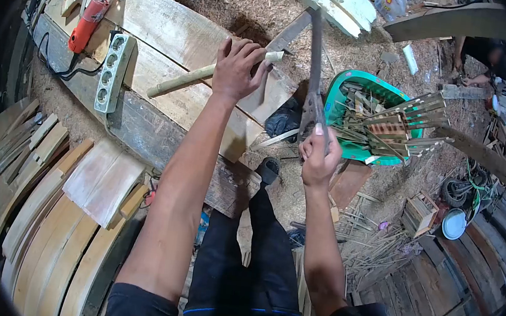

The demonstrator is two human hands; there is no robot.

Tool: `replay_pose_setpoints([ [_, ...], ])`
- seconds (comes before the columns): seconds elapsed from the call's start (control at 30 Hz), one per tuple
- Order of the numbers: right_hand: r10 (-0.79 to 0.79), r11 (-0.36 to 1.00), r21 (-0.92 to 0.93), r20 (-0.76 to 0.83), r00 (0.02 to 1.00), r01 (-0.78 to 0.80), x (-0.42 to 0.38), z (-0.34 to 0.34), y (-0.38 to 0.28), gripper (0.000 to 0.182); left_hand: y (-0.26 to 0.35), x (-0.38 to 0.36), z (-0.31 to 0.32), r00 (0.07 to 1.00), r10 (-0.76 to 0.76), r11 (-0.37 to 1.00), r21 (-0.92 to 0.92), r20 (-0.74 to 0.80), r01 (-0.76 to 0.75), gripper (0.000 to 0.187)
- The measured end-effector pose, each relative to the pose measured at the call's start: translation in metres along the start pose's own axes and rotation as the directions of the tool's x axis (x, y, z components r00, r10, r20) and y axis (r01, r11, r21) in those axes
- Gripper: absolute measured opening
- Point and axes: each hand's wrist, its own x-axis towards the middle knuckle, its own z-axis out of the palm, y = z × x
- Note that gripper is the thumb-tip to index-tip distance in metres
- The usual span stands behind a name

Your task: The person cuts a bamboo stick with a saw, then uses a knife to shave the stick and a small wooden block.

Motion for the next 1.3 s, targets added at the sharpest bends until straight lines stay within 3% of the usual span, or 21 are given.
replay_pose_setpoints([
  [0.07, -0.013, 0.996, -0.084, 0.042, 0.999, 0.017, -0.017, -0.005, -0.002, 0.034, 0.001, -0.003, 0.002, 0.997, 0.021, 1.0, -0.004, -0.071, -0.022, 0.025],
  [0.17, -0.011, 0.992, -0.123, 0.047, 0.999, 0.017, -0.044, -0.015, 0.002, 0.033, -0.011, -0.008, 0.004, 0.973, 0.15, 0.98, -0.102, -0.178, -0.169, 0.019],
  [0.2, -0.002, 0.99, -0.141, 0.036, 0.999, 0.007, -0.053, -0.02, 0.005, 0.033, -0.005, -0.015, 0.0, 0.98, 0.066, 0.953, -0.278, -0.188, -0.118, 0.016],
  [0.33, 0.021, 0.981, -0.191, -0.016, 1.0, -0.024, -0.084, -0.034, 0.021, 0.03, 0.001, -0.051, -0.027, 0.994, 0.105, 0.977, -0.191, 0.024, -0.098, 0.016],
  [0.43, 0.016, 0.979, -0.205, -0.008, 1.0, -0.017, -0.098, -0.034, 0.03, 0.029, 0.003, -0.079, -0.029, 0.966, 0.258, 0.966, 0.036, -0.014, -0.257, 0.025],
  [0.57, -0.048, 0.935, -0.35, 0.044, 0.998, 0.06, -0.106, -0.036, 0.042, 0.03, 0.009, -0.093, -0.015, 0.984, 0.146, 0.988, 0.066, -0.097, -0.141, 0.034],
  [0.6, -0.062, 0.929, -0.362, 0.051, 0.997, 0.076, -0.107, -0.036, 0.044, 0.03, 0.012, -0.091, -0.009, 0.99, 0.073, 0.997, 0.004, -0.122, -0.073, 0.035],
  [0.73, -0.092, 0.922, -0.373, 0.047, 0.995, 0.103, -0.103, -0.035, 0.047, 0.028, 0.015, -0.072, 0.007, 0.991, 0.018, 0.987, -0.155, -0.132, -0.038, 0.028],
  [0.97, -0.157, 0.846, -0.508, 0.055, 0.986, 0.163, -0.073, -0.018, 0.029, 0.026, 0.032, -0.052, 0.013, 0.981, -0.101, 0.981, -0.181, -0.167, 0.07, 0.03],
  [1.13, -0.191, 0.77, -0.609, 0.062, 0.98, 0.189, -0.067, -0.009, 0.025, 0.025, 0.03, -0.051, 0.013, 0.983, -0.076, 0.989, -0.14, -0.167, 0.053, 0.029],
  [1.3, -0.191, 0.8, -0.57, 0.054, 0.98, 0.187, -0.039, -0.007, 0.025, 0.027, 0.031, -0.045, 0.016, 0.977, -0.108, 0.986, -0.148, -0.183, 0.081, 0.026],
])
